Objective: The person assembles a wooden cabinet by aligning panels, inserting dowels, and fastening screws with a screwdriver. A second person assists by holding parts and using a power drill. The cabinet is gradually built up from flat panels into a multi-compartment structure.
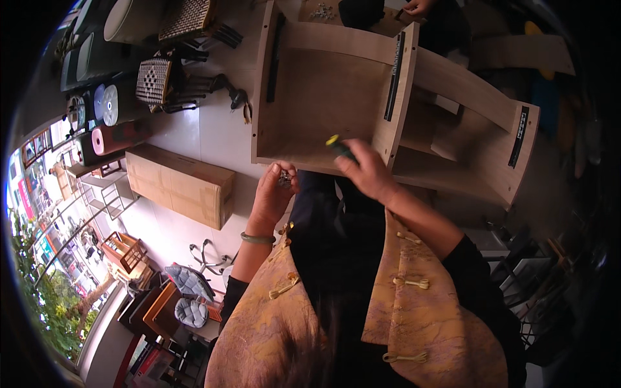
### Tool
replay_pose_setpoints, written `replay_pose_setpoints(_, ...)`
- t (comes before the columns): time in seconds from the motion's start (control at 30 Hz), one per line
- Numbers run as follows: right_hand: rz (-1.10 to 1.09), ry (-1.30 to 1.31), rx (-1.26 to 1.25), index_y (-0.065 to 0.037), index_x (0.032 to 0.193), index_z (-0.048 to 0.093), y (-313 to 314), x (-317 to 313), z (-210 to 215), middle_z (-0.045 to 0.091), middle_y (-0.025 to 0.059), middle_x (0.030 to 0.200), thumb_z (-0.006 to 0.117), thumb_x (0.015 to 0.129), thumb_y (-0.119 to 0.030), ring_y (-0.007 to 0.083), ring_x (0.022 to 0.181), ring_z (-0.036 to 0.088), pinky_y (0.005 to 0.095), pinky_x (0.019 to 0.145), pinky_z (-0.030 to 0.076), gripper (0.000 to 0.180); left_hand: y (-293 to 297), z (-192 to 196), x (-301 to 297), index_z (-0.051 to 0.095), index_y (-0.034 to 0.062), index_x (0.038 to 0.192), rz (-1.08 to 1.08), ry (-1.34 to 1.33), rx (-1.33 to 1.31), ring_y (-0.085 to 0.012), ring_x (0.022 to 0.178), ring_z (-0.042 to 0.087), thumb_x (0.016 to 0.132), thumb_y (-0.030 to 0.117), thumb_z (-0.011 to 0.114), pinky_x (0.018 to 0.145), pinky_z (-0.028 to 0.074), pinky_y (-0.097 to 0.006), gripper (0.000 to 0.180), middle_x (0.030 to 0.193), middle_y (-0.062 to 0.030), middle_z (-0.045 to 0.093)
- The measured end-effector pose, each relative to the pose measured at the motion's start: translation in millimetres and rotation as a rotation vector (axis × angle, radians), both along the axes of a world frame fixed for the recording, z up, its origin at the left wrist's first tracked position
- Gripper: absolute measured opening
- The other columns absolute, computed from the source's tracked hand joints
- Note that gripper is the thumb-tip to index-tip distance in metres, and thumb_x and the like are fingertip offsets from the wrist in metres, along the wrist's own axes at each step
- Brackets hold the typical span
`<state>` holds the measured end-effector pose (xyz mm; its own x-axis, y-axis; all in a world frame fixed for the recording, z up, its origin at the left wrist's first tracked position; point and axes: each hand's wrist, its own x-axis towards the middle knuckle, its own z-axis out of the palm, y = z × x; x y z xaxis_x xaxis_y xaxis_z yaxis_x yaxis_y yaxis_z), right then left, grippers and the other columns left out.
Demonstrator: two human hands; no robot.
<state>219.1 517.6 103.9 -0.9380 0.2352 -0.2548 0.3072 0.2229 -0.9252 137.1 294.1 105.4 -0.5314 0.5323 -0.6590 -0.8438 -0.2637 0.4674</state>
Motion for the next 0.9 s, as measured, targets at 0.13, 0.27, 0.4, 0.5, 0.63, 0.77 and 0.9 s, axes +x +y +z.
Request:
replay_pose_setpoints(0.13,0.295,0.218,-0.01,-0.002,0.104,0.059,-49.8,-10.8,-1.3,0.058,0.0148,0.096,0.059,0.089,-0.033,0.0335,0.088,0.06,0.0394,0.073,0.049,0.035,6.8,4.1,-0.5,0.056,0.0069,0.083,-0.135,0.115,-0.356,-0.0065,0.062,0.045,0.096,0.035,0.046,0.049,0.035,-0.021,0.032,0.073,-0.0005,0.05)
replay_pose_setpoints(0.27,-0.171,-0.295,-0.153,-0.002,0.088,0.064,-36.5,-46.6,-99.2,0.062,0.0169,0.074,0.063,0.084,-0.025,0.0353,0.079,0.063,0.041,0.069,0.049,0.023,-4.5,3.0,-4.4,0.052,0.0058,0.07,-0.101,0.135,-0.591,-0.0085,0.06,0.045,0.097,0.033,0.042,0.051,0.035,-0.022,0.04,0.063,-0.0023,0.048)
replay_pose_setpoints(0.4,-0.124,-1.09,0.639,-0.001,0.108,0.06,-14.3,-47.4,-223.4,0.054,0.0219,0.116,0.051,0.089,-0.02,0.0373,0.105,0.056,0.0413,0.087,0.049,0.027,-30.7,-2.3,-11.2,0.05,0.0042,0.068,-0.053,0.123,-0.642,-0.0122,0.059,0.045,0.097,0.032,0.041,0.056,0.036,-0.025,0.042,0.063,-0.0038,0.049)
replay_pose_setpoints(0.5,-0.515,-1.088,0.725,-0.003,0.104,0.063,-16.5,-26.5,-291.9,0.058,0.0204,0.11,0.046,0.091,-0.02,0.0344,0.1,0.059,0.0396,0.084,0.05,0.028,-48.8,-4.7,-12.2,0.049,0.0038,0.067,-0.073,0.107,-0.688,-0.0124,0.059,0.043,0.097,0.029,0.039,0.056,0.034,-0.026,0.041,0.063,-0.0044,0.048)
replay_pose_setpoints(0.63,0.289,-0.809,1.289,-0.007,0.097,0.066,-4.7,7.2,-330.6,0.064,0.0187,0.094,0.046,0.09,-0.021,0.0303,0.09,0.063,0.0387,0.077,0.05,0.025,-65.6,-12.5,-18.1,0.05,0.0052,0.064,-0.086,0.091,-0.703,-0.0078,0.045,0.037,0.096,0.034,0.042,0.042,0.028,-0.023,0.044,0.053,0.0008,0.041)
replay_pose_setpoints(0.77,0.191,-0.902,0.821,-0.003,0.094,0.068,-1.6,-7.1,-319.3,0.066,0.0172,0.09,0.051,0.086,-0.015,0.0276,0.086,0.065,0.0372,0.075,0.052,0.023,-75.7,-12.4,-28.5,0.051,0.0047,0.067,-0.106,0.04,-0.656,-0.0097,0.051,0.04,0.096,0.033,0.041,0.048,0.031,-0.024,0.042,0.058,-0.0016,0.044)
replay_pose_setpoints(0.9,-0.352,-0.618,0.038,-0.002,0.087,0.069,-56.4,-63.7,-257.2,0.067,0.019,0.084,0.053,0.079,-0.006,0.0265,0.081,0.065,0.0348,0.071,0.052,0.019,-78.1,-6.7,-42.7,0.049,0.0049,0.069,-0.139,0.06,-0.568,-0.0126,0.059,0.044,0.097,0.032,0.039,0.055,0.035,-0.026,0.04,0.065,-0.0044,0.049)
